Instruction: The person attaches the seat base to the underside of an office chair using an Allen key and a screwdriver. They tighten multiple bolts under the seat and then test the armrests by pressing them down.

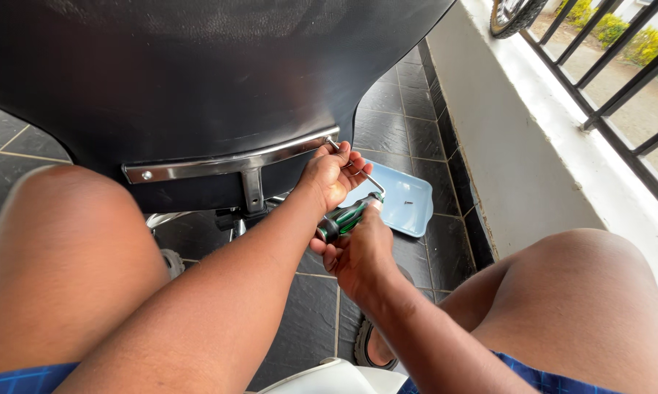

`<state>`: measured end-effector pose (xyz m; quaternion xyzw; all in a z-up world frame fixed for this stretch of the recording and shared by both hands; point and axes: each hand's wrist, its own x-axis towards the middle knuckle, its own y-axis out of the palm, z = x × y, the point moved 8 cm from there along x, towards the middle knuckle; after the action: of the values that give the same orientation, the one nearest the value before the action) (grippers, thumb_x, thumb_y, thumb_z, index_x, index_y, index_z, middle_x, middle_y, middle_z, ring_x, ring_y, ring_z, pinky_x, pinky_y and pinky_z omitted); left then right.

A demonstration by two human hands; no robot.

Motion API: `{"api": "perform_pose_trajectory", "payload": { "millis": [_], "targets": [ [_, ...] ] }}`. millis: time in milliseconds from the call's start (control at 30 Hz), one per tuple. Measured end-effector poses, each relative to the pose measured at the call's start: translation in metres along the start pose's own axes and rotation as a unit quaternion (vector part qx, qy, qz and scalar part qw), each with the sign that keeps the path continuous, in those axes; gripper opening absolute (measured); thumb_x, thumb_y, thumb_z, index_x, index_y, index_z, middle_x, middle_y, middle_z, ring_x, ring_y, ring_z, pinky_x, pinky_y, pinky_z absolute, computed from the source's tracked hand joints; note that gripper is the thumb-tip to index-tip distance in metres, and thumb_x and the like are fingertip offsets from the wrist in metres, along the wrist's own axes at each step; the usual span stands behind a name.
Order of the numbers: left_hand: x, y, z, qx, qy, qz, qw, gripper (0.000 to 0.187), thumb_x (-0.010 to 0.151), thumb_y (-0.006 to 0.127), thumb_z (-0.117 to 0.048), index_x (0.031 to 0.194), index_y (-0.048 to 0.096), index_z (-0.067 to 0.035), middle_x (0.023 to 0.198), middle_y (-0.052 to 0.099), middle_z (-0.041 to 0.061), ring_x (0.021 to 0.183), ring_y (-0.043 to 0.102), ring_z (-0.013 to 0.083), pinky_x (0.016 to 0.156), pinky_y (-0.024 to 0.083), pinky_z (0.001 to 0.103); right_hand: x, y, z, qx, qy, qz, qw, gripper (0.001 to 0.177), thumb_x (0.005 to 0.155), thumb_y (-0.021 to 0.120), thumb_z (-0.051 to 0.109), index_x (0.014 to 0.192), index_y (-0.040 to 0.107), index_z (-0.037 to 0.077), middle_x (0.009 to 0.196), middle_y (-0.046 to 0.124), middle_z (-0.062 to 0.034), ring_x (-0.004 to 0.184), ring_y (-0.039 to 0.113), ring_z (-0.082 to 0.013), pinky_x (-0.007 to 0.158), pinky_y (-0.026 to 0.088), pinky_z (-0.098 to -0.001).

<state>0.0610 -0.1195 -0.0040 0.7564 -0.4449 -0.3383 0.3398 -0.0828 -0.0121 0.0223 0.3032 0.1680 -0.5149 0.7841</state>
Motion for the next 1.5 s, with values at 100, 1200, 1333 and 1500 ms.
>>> {"api": "perform_pose_trajectory", "payload": {
  "millis": [100, 1200, 1333, 1500],
  "targets": [
    [0.004, 0.008, -0.001, 0.0, 0.003, 0.024, 1.0, 0.007, 0.1, 0.058, -0.011, 0.103, 0.054, -0.006, 0.087, 0.062, 0.011, 0.078, 0.065, 0.0227, 0.088, 0.063, 0.051, -0.015, 0.012, 0.023, -0.055, -0.155, 0.011, 0.986, 0.041, 0.091, 0.068, 0.03, 0.113, 0.053, -0.001, 0.08, 0.068, -0.0067, 0.06, 0.068, -0.0161, 0.046, 0.046, -0.025],
    [-0.026, 0.0, -0.019, 0.096, -0.043, 0.091, 0.99, 0.013, 0.098, 0.062, -0.019, 0.101, 0.054, -0.009, 0.093, 0.066, 0.011, 0.095, 0.071, 0.0267, 0.094, 0.063, 0.049, -0.062, 0.077, 0.054, -0.7, -0.492, 0.122, 0.503, 0.026, 0.066, 0.079, 0.028, 0.089, 0.077, 0.016, 0.072, 0.072, -0.0045, 0.068, 0.068, -0.0261, 0.069, 0.055, -0.0435],
    [-0.028, -0.008, -0.02, 0.146, -0.047, 0.085, 0.984, 0.016, 0.098, 0.063, -0.021, 0.1, 0.057, -0.006, 0.092, 0.067, 0.01, 0.095, 0.072, 0.0248, 0.093, 0.063, 0.046, -0.058, 0.08, 0.063, -0.678, -0.45, 0.086, 0.575, 0.026, 0.067, 0.077, 0.035, 0.087, 0.081, 0.018, 0.064, 0.071, -0.0061, 0.06, 0.068, -0.0241, 0.068, 0.056, -0.0416],
    [-0.029, -0.017, -0.025, 0.171, -0.008, 0.126, 0.977, 0.012, 0.107, 0.065, -0.019, 0.111, 0.061, -0.008, 0.098, 0.065, 0.007, 0.089, 0.065, 0.0182, 0.083, 0.056, 0.036, -0.057, 0.071, 0.086, -0.542, -0.424, 0.069, 0.722, 0.027, 0.069, 0.075, 0.033, 0.089, 0.081, 0.015, 0.054, 0.068, -0.0063, 0.054, 0.067, -0.0157, 0.08, 0.049, -0.03]
  ]
}}
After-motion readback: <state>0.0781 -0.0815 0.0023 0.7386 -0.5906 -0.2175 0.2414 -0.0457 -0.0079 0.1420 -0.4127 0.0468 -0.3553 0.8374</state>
